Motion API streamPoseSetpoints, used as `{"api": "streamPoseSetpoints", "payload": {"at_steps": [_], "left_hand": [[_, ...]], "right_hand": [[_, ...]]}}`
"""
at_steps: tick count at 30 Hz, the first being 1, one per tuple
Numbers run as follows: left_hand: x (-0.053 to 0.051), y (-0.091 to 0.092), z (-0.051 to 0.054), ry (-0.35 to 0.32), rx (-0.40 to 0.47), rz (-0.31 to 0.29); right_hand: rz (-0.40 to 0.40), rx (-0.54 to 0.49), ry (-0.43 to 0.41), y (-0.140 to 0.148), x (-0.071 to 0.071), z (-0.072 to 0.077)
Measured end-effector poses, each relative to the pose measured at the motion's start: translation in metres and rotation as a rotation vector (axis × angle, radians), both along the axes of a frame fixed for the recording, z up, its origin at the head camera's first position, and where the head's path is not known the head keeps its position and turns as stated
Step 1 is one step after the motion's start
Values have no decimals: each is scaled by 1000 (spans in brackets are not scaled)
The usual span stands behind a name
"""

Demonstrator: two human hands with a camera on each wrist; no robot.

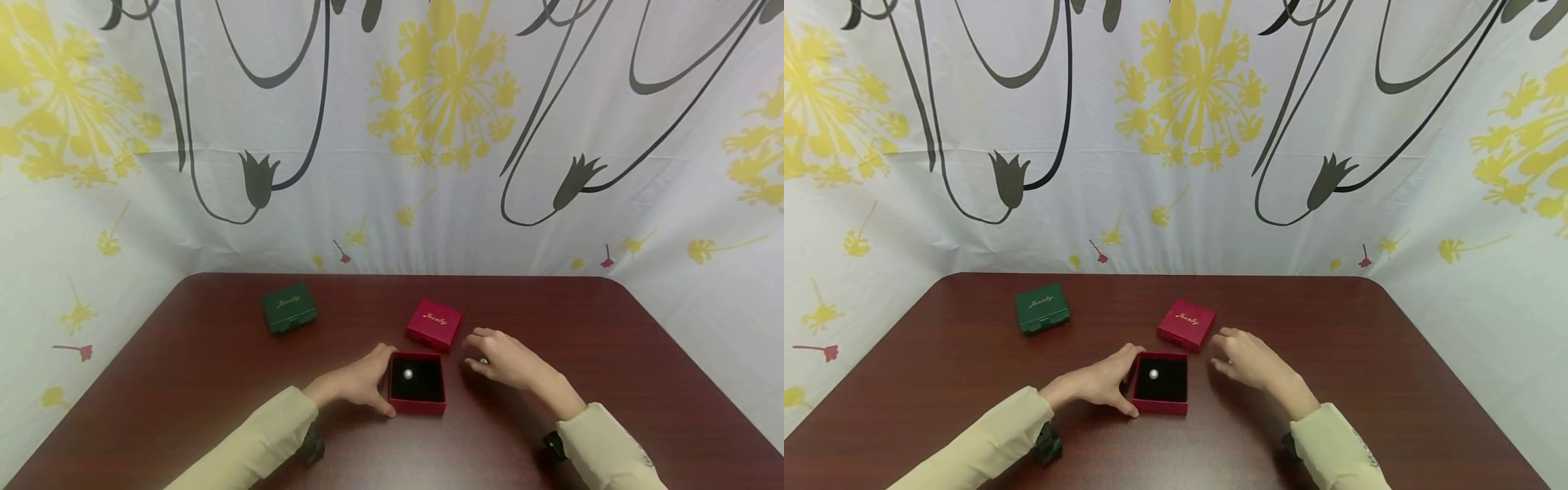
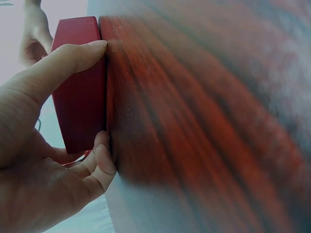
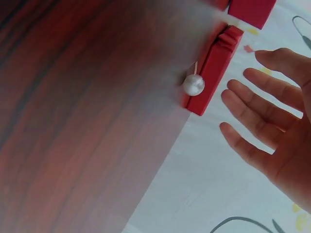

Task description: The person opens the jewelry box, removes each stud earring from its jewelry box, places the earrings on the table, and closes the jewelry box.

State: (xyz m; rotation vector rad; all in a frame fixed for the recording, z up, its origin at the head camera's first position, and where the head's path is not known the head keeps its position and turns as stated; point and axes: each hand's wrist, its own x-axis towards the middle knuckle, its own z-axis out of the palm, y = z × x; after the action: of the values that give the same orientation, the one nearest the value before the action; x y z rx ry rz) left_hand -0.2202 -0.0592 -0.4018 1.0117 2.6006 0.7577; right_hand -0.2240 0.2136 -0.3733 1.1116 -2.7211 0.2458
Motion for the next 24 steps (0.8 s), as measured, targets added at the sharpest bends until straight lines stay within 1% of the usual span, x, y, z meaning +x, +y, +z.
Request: {"api": "streamPoseSetpoints", "payload": {"at_steps": [2, 4, 8, 15, 20, 24], "left_hand": [[0, 0, 0, -2, -1, 2], [0, 0, 0, -3, -2, 3], [0, 0, 1, -2, -10, 6], [1, 0, 1, 3, -12, 8], [1, 0, 2, -11, -11, 10], [1, 0, 2, -18, 8, 5]], "right_hand": [[12, -16, 22, -4, 1, 1], [20, -31, 24, -8, 2, 2], [22, -50, 11, -15, 4, 3], [70, -76, 24, -28, 3, 3], [93, -93, 25, -38, 5, 2], [101, -98, 20, -45, 7, 1]]}}
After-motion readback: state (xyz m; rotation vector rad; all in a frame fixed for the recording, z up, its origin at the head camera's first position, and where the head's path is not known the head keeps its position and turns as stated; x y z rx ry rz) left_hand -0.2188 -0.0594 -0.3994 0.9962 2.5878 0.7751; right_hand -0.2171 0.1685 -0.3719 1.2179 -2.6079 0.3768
